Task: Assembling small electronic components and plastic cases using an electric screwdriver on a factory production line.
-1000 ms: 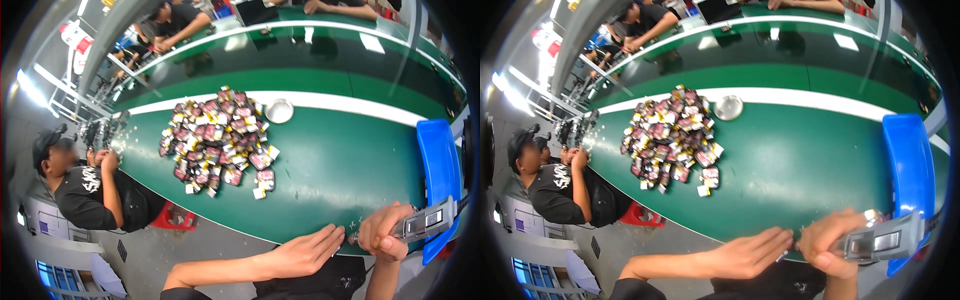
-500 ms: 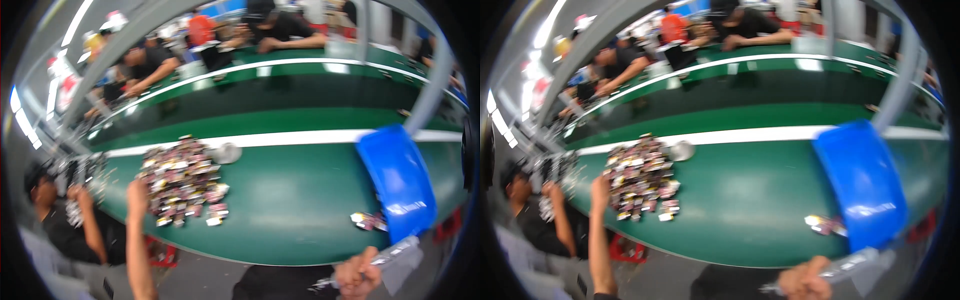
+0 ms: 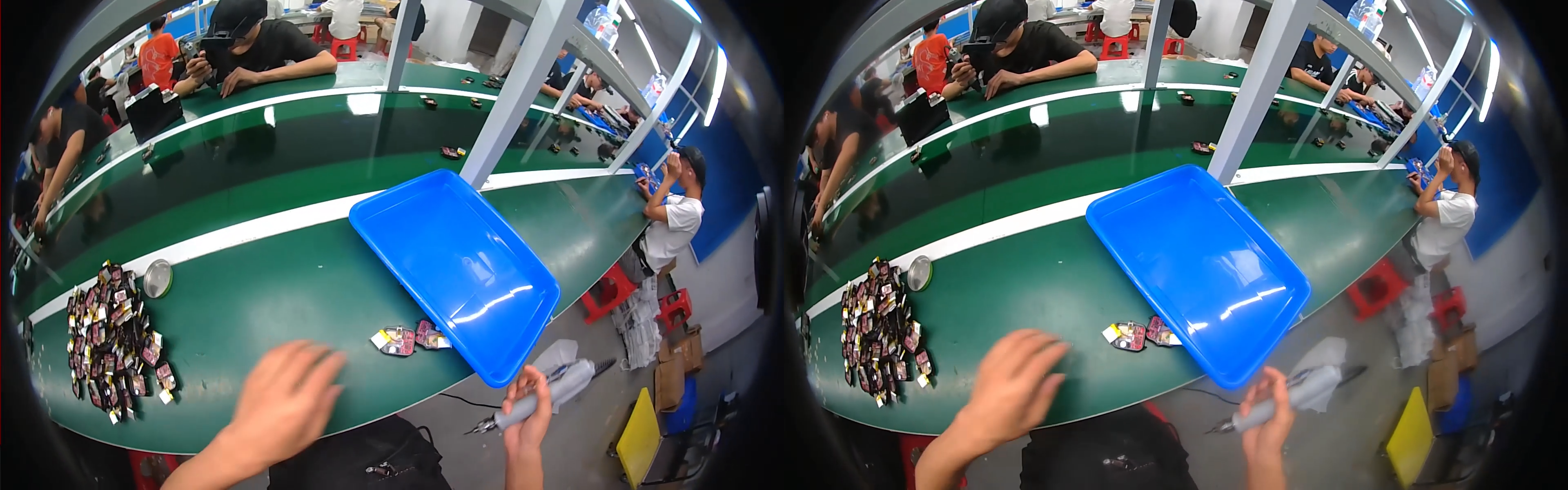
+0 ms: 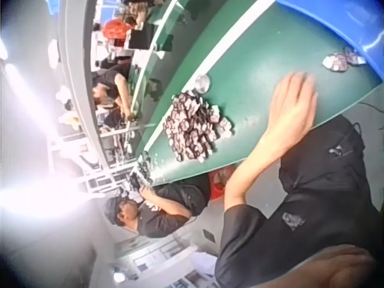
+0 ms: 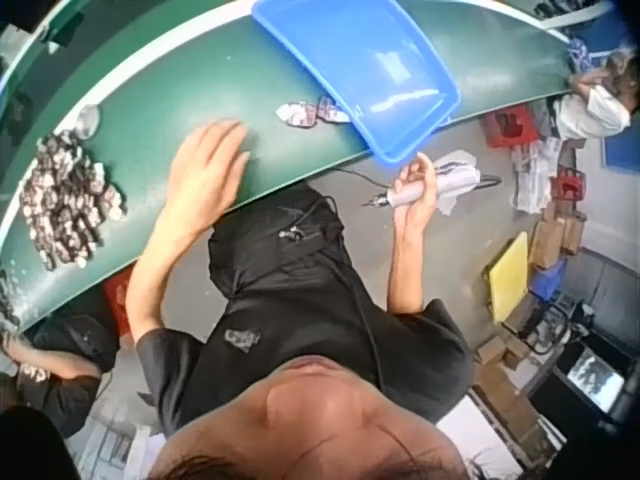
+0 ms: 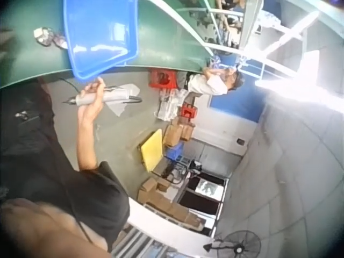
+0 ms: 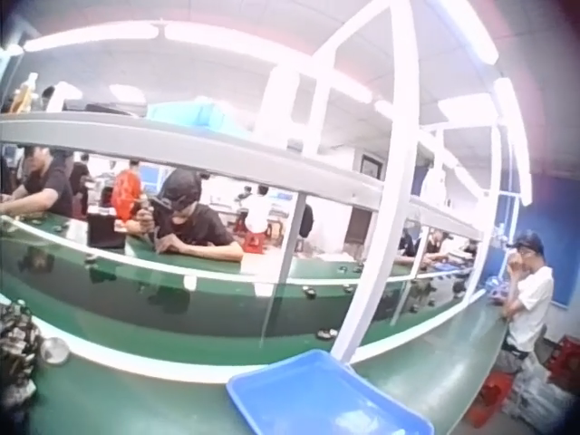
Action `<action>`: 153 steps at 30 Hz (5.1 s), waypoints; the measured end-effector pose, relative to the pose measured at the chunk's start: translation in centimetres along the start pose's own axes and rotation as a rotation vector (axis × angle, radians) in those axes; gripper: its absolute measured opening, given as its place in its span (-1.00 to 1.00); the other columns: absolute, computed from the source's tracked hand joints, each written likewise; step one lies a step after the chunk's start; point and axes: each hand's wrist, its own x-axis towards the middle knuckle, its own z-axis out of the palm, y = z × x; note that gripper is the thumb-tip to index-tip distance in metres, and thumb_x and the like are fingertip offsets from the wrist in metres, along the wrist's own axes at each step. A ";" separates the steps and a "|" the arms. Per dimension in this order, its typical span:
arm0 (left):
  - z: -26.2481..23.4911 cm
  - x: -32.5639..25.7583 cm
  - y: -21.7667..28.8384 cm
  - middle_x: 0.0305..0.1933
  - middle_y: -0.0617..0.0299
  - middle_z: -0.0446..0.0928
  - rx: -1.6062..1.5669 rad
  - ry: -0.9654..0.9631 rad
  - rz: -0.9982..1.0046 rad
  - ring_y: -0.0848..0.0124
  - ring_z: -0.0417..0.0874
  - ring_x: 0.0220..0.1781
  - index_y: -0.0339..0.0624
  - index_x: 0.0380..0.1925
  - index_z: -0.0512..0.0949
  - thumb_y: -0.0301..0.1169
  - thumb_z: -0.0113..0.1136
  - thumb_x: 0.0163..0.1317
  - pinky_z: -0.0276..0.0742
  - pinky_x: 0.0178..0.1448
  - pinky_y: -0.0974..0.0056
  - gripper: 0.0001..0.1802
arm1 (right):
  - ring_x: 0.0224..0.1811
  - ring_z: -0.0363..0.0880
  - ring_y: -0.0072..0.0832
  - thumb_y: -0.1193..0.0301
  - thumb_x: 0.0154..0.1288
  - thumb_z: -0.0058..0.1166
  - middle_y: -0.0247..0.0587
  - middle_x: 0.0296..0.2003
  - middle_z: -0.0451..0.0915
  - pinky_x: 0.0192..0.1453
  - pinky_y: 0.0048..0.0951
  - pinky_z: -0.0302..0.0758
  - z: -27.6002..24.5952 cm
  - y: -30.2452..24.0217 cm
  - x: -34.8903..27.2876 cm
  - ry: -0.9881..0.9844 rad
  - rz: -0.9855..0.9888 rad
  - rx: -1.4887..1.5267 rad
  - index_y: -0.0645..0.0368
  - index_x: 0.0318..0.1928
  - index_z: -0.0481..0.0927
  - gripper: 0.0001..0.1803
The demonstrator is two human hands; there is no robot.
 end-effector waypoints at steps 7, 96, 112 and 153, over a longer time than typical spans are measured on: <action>8.6 6.1 1.1 0.06 -0.04 0.44 0.056 0.001 0.163 0.07 0.45 0.09 -0.30 0.05 0.44 -0.33 0.31 0.08 0.43 0.08 0.09 -0.47 | -0.51 0.50 -0.51 0.36 0.25 0.17 -0.25 -0.40 0.51 -0.65 -0.51 0.40 1.5 0.0 2.8 -0.065 0.012 -0.344 0.23 -0.13 0.41 -0.70; 5.5 15.0 -0.4 0.20 -0.16 0.36 -0.207 0.227 0.180 -0.06 0.40 0.23 -0.13 0.18 0.40 -0.26 0.23 0.19 0.35 0.27 0.02 -0.46 | -0.56 0.42 -0.48 0.41 0.23 0.17 -0.24 -0.44 0.51 -0.48 -0.52 0.36 -1.6 4.1 -6.4 0.125 0.358 -0.134 0.06 -0.17 0.47 -0.81; 1.5 -4.8 -4.5 -0.25 0.16 0.52 -0.051 0.148 -0.163 0.20 0.56 -0.24 -0.24 -0.26 0.60 -0.57 0.29 0.03 0.53 -0.19 0.21 -0.79 | -0.23 0.37 -0.30 0.17 0.12 0.08 0.15 0.13 0.38 -0.34 -0.57 0.46 8.6 5.0 -5.3 -0.885 0.707 0.527 0.34 0.05 0.57 -0.43; 3.2 -9.1 -2.6 -0.45 -0.08 0.57 -0.961 0.637 -0.482 0.36 0.58 -0.54 -0.46 -0.36 0.47 -0.74 0.08 0.19 0.53 -0.49 0.38 -0.96 | -0.57 0.35 -0.59 0.37 0.31 -0.01 -0.38 -0.58 0.40 -0.25 -0.43 0.28 18.9 8.6 -4.0 -0.759 0.412 0.577 0.04 -0.28 0.38 -0.91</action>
